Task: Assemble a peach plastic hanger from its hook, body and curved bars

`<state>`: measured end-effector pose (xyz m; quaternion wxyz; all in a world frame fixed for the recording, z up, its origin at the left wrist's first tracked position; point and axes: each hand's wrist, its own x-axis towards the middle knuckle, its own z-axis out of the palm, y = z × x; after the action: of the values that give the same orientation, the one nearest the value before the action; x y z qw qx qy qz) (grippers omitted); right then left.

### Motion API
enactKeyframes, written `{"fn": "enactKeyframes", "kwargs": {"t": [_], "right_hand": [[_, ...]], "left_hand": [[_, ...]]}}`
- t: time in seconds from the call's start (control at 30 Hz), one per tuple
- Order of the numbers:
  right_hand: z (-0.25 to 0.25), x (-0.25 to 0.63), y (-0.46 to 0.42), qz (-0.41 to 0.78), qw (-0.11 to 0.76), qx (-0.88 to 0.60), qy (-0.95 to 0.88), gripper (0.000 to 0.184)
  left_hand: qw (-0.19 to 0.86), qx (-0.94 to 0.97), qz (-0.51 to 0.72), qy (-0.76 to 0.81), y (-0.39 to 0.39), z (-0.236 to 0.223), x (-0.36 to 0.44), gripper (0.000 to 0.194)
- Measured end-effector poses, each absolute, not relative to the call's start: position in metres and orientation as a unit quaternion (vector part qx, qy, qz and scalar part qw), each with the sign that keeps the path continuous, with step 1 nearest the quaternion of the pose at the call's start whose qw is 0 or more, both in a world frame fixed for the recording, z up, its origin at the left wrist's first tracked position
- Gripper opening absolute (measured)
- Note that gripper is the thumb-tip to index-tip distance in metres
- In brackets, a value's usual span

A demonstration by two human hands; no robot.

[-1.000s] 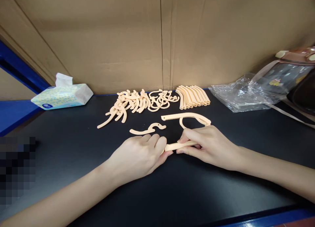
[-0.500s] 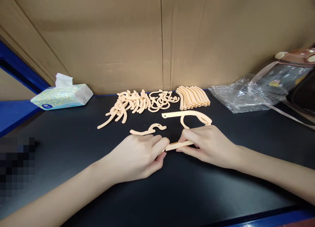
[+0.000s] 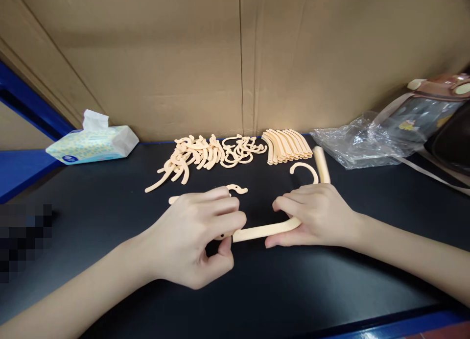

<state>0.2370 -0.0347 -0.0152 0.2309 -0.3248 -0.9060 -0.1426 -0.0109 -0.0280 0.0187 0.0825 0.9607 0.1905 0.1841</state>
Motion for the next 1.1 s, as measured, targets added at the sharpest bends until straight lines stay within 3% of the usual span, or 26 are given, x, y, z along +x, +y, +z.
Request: {"fn": "enactKeyframes", "kwargs": {"t": [0.4,0.7,0.87,1.1], "right_hand": [[-0.011,0.256,-0.018,-0.145,0.209,-0.343,-0.904,0.067],[-0.013,0.248,-0.021,-0.247,0.204,-0.311,-0.895,0.062],[-0.014,0.246,-0.022,-0.221,0.224,-0.308,-0.898,0.059],[-0.015,0.246,-0.021,-0.172,0.211,-0.322,-0.907,0.053]], "left_hand": [[-0.008,0.946,0.216,0.24,-0.01,0.014,-0.017,0.03],[0.182,0.919,0.205,0.283,-0.01,0.005,-0.017,0.027],[0.232,0.907,0.224,0.271,-0.015,0.007,-0.011,0.032],[0.267,0.892,0.23,0.282,-0.018,0.006,-0.007,0.015]]}}
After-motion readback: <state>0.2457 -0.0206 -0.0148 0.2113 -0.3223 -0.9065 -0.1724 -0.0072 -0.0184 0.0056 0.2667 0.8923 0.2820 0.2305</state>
